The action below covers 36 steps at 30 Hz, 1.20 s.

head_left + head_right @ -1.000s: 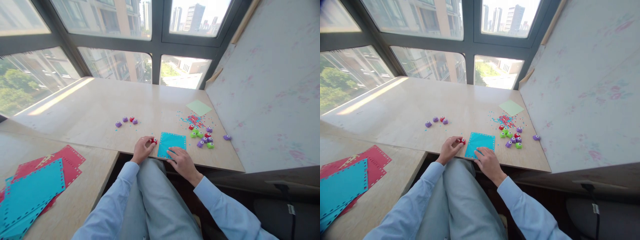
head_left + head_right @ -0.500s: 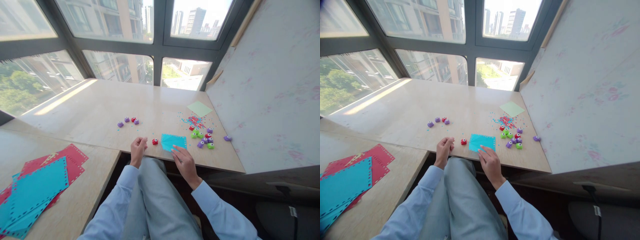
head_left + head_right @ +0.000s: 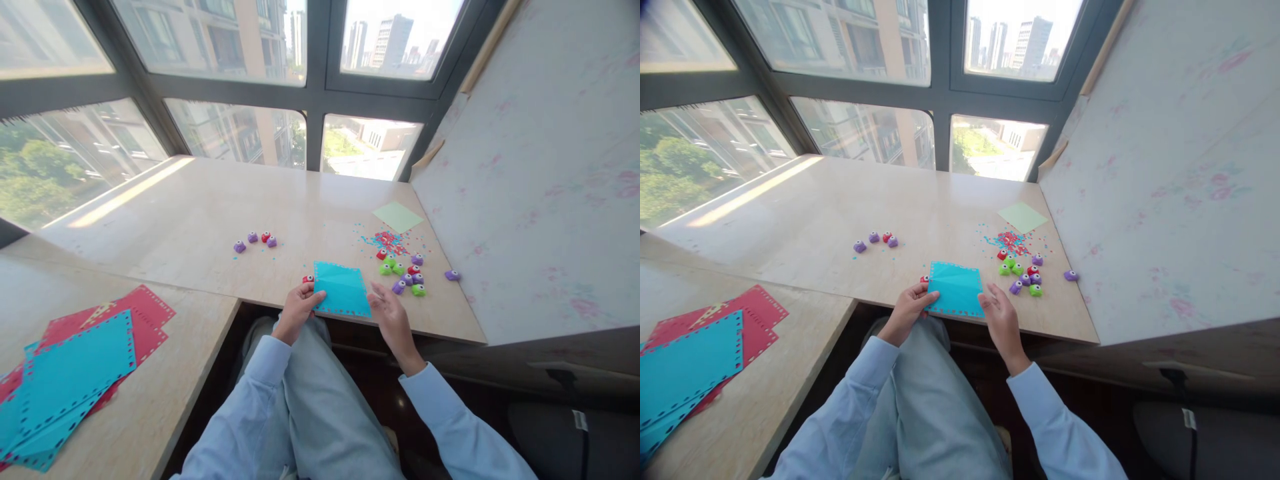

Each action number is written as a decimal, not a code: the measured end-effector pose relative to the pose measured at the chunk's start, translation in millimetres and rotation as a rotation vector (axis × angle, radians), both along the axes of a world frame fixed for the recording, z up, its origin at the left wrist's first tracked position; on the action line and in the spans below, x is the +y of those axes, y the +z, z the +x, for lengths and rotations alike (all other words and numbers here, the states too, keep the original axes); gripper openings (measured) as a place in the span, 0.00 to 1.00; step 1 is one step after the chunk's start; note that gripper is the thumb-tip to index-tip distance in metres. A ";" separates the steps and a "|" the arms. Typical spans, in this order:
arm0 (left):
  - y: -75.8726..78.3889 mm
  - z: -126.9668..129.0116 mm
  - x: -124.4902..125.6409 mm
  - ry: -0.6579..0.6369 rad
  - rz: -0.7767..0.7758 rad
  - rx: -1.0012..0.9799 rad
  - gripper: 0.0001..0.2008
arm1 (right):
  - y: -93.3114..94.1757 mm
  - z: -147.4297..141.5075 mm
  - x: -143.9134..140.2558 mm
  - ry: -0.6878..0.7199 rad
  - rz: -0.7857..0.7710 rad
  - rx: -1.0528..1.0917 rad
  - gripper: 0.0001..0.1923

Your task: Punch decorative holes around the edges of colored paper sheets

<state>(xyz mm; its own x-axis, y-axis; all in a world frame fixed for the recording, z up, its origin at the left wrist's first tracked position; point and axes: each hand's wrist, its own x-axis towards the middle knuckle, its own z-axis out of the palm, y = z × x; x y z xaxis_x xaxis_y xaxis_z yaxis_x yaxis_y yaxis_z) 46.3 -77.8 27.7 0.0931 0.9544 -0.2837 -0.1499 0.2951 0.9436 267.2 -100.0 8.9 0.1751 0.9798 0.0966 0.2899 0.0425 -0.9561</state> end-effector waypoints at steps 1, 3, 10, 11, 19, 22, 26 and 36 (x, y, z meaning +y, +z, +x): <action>-0.4 -0.1 -0.8 -0.001 0.020 -0.022 0.22 | 1.2 4.7 2.8 -0.024 -0.089 0.125 0.29; -1.4 0.8 -2.1 -0.002 0.041 -0.054 0.22 | 5.3 11.5 8.3 0.034 -0.226 0.358 0.30; -5.9 7.8 -1.2 -0.102 0.041 0.004 0.24 | 16.1 13.7 29.4 0.270 -0.483 0.547 0.26; -5.6 7.3 -0.9 -0.098 0.057 0.059 0.23 | 15.0 13.9 34.2 0.254 -0.485 0.504 0.25; -3.9 -23.3 16.9 0.258 0.380 0.752 0.15 | 11.8 15.3 68.5 0.204 -0.280 0.105 0.23; -15.1 -35.5 31.5 0.082 0.509 0.847 0.18 | 10.0 9.0 73.4 0.209 -0.268 0.098 0.23; -30.4 -43.8 43.2 -0.046 0.601 0.911 0.14 | 2.8 1.0 77.2 0.219 -0.255 0.109 0.22; -32.2 -44.1 43.4 -0.007 0.564 0.901 0.12 | -3.3 -2.8 80.9 0.226 -0.263 0.135 0.23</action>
<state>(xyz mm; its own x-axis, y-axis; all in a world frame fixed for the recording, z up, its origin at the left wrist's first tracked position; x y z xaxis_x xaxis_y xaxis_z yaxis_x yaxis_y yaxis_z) 2.2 -34.4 -4.5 0.0754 0.9698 0.2322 0.6723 -0.2214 0.7064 264.4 -19.1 5.7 -0.0547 0.9834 -0.1727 0.1716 -0.1611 -0.9719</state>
